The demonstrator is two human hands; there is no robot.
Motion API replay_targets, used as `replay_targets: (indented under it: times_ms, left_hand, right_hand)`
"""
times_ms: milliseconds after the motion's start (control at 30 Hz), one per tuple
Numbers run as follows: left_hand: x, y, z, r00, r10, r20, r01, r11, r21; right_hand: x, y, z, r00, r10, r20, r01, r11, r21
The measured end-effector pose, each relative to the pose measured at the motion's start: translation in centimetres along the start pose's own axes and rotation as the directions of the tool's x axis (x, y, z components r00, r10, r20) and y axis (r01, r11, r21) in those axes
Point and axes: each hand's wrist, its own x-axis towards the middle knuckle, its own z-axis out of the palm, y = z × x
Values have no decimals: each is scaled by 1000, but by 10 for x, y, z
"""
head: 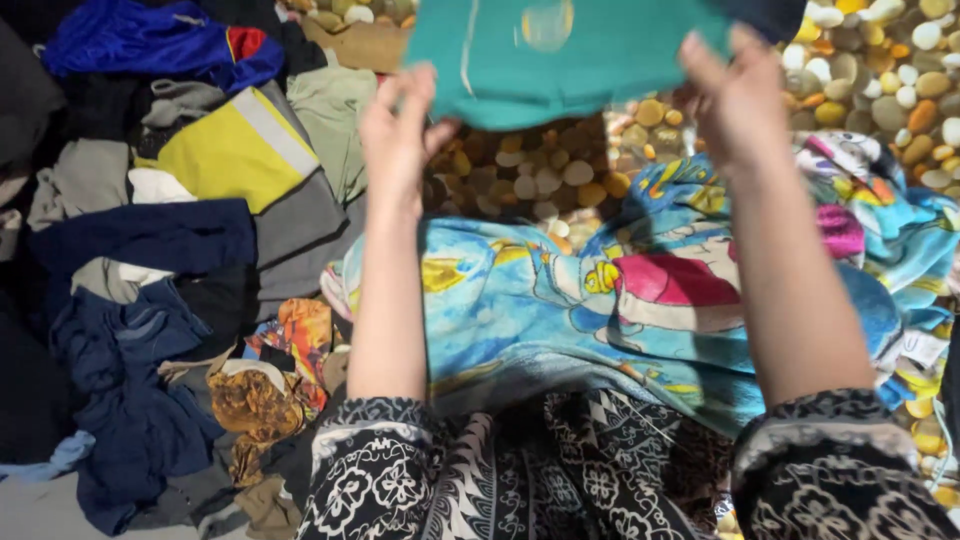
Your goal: Folding various items of clothing including shorts, trousers, and shirts while sitting on the floor.
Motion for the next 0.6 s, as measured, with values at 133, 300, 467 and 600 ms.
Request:
replay_targets:
  times_ms: [133,300,467,600]
  left_hand:
    - [-20,-70,-35,994,-105,-36,106,993,50]
    - [-77,-64,-39,929,-269,254,207,947,247]
    - [-100,-33,-29,905,-342,255,98,748,656]
    - [-82,-34,-34,893,-357,273,-32,556,831]
  right_hand:
    - [-30,57,-6,997,72,-38,-73,997,-20]
    - [-83,96,-54,969,224,-99,-240,949,-204]
    - [-119,64,-67,928,344,-144,-370,902,-223]
    - [-110,58,-78,892,423,-160,-451,849,-273]
